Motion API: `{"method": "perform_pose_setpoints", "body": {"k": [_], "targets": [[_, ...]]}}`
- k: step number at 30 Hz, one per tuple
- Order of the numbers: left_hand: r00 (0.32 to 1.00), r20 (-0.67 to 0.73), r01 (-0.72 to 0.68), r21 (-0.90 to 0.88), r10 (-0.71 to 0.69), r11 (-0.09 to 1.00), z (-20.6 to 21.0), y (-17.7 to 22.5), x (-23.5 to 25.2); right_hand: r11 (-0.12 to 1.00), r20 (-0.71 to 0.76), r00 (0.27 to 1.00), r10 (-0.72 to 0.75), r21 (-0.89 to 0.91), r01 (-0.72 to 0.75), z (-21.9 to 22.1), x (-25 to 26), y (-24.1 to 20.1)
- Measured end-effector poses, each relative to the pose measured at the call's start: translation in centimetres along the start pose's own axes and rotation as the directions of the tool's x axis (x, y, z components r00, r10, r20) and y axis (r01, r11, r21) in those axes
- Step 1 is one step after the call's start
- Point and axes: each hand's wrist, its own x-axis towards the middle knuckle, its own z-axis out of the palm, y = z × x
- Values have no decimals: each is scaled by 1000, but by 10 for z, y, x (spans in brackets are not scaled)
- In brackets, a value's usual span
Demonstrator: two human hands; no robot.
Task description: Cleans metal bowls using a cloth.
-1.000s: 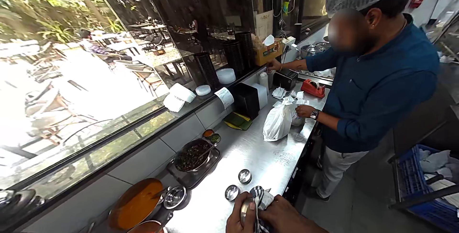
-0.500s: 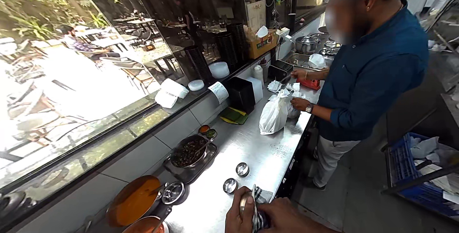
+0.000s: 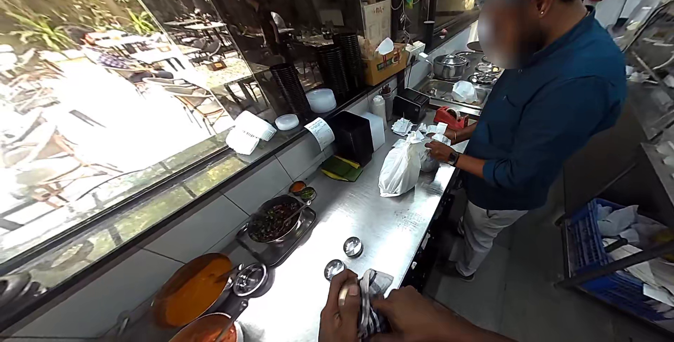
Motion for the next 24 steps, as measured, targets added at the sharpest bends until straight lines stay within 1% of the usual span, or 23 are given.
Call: {"method": "perform_pose_setpoints", "body": {"k": [1, 2, 3, 4, 6, 7, 8, 9, 10, 11, 12, 13, 14, 15, 16, 17, 18, 19, 20, 22, 23, 24], "targets": [[1000, 17, 10, 52, -10, 999, -4, 0, -1, 998, 3, 1000, 20, -60, -20, 5, -3, -3], [999, 36, 7, 68, -9, 998, -8, -2, -2, 999, 16, 1000, 11, -35, -11, 9, -8, -7], [999, 54, -3, 52, 0, 999, -10, -4, -2, 998, 44, 999, -20, 67, 17, 10, -12, -9], [998, 70, -8, 4, 8, 1000, -11, -4, -1, 975, 96, 993, -67, 216, 45, 7, -15, -10], [996, 82, -4, -168, 18, 986, -8, -7, 1, 854, 166, 965, -205, 511, 93, -4, -15, -7], [997, 76, -2, -243, 21, 970, -4, -9, 2, 782, 178, 950, -257, 615, 97, -9, -14, -5], [998, 66, -5, -293, 25, 956, -1, -11, 4, 740, 183, 940, -288, 665, 98, -12, -11, -4], [998, 52, -8, -309, 25, 951, 2, -12, 6, 757, 174, 944, -281, 645, 106, -14, -8, -2], [999, 32, -14, -299, 25, 954, 4, -14, 7, 833, 157, 958, -239, 540, 119, -14, -4, 0], [1000, 10, -12, -268, 15, 963, 6, -14, 6, 920, 137, 975, -175, 375, 112, -14, 0, 2], [1000, -7, 2, -216, -4, 976, 6, -13, 4, 978, 111, 988, -105, 190, 83, -11, 4, 5], [999, -19, 24, -139, -27, 990, 6, -11, 0, 999, 97, 994, -42, 18, 40, -8, 7, 9], [999, -24, 47, -31, -48, 998, 5, -8, -2, 994, 99, 995, 15, -107, -4, -4, 7, 11], [998, -19, 65, 85, -64, 994, 3, -7, -4, 986, 107, 993, 57, -165, -39, 1, 6, 12], [997, -7, 71, 152, -71, 986, 1, -9, -5, 985, 133, 988, 80, -160, -59, 6, 2, 9], [998, 10, 67, 165, -70, 984, -1, -11, -5, 993, 165, 984, 70, -104, -53, 8, -3, 6], [998, 24, 54, 137, -57, 989, -4, -14, -3, 1000, 206, 978, 30, 2, -31, 6, -5, 4], [998, 40, 42, 77, -45, 996, -6, -14, -2, 988, 239, 970, -46, 157, 8, 2, -6, 5], [998, 44, 33, -5, -33, 999, -6, -14, 0, 945, 244, 960, -134, 324, 50, -2, -7, 7], [999, 38, 22, -179, -16, 984, -1, -10, 5, 802, 227, 934, -276, 590, 93, -12, -4, 9], [999, 35, 23, -243, -15, 970, 1, -8, 7, 733, 208, 925, -316, 673, 99, -16, -2, 8], [999, 32, 24, -294, -15, 956, 3, -7, 10, 688, 192, 921, -340, 718, 104, -20, 1, 8]]}}
